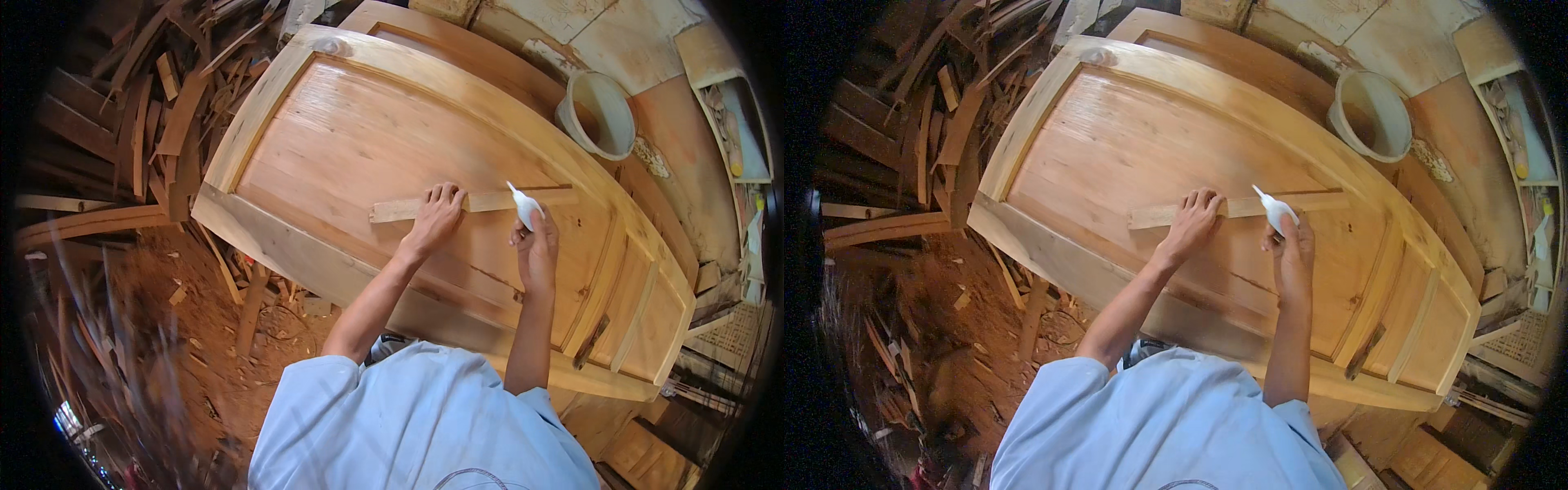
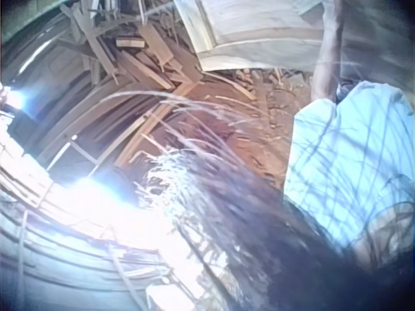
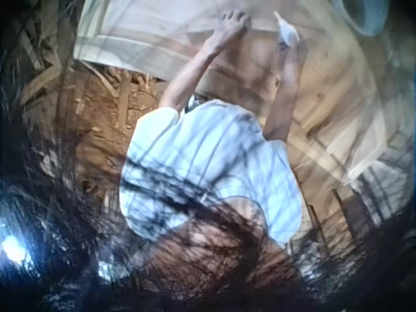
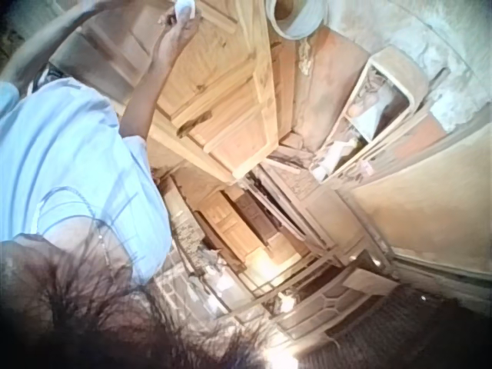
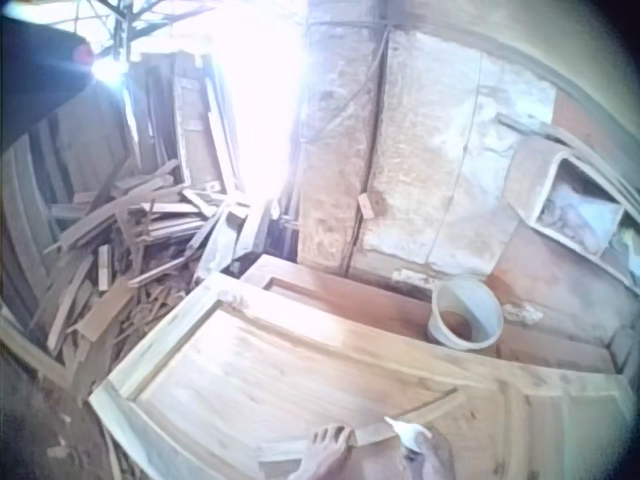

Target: The person applies adhesive from a bottle onto the joints of a large wooden box and uses a putty knife to spread and smooth the glue across the seams.

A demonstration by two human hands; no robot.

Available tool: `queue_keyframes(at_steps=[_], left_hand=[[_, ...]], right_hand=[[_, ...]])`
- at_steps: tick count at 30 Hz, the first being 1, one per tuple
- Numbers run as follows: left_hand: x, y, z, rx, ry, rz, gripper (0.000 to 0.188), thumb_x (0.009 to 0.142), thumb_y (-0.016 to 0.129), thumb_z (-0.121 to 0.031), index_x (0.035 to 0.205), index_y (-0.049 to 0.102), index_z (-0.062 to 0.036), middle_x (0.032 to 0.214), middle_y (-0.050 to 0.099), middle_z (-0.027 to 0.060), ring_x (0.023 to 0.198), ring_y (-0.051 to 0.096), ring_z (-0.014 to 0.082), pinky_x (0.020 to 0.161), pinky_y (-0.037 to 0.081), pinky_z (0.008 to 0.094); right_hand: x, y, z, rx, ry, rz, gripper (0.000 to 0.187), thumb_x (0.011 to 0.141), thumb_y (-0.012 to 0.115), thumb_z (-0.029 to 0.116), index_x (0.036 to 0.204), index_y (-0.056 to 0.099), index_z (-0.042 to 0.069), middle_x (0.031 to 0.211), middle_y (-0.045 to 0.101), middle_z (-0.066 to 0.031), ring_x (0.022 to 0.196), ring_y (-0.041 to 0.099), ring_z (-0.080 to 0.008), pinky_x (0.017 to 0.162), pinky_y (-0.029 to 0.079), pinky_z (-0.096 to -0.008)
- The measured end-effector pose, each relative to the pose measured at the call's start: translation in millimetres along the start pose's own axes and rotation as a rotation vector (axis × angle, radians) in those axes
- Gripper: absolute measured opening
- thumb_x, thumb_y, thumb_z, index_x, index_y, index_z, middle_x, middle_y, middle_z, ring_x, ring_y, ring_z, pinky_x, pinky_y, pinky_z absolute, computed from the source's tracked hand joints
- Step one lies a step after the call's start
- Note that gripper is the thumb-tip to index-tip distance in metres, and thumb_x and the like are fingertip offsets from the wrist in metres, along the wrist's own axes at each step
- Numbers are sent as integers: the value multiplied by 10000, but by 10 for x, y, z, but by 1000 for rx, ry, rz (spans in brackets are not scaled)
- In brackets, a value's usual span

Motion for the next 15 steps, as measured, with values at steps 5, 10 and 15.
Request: queue_keyframes(at_steps=[5,10,15], left_hand=[[62,-82,0,46,15,-37,426,833,660,-161,1224,552,-30,1189,539,136,1130,507,309,987,384,433],[-87,-551,42,-84,-80,50,522,853,715,-241,1308,527,-66,1263,529,159,1202,493,337,1032,373,450],[-886,-1245,616,-199,-448,-225,465,876,734,-223,1273,560,-54,1260,547,158,1186,519,346,1034,395,465]], right_hand=[[538,363,-287,-143,12,82,242,1007,608,245,1079,597,14,759,593,-15,602,512,-72,534,422,-239],[1123,633,-771,-262,38,133,247,1000,620,254,1047,601,13,730,583,-8,573,509,-68,519,437,-237],[1476,643,-1053,-443,48,98,269,980,637,267,1022,615,2,704,599,-16,589,534,-69,534,459,-251]])
Point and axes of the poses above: each hand's wrist, its own x-axis towards the middle knuckle, its own y-axis out of the palm, z = x × y, the point moved 10 cm from there along x, towards the middle knuckle
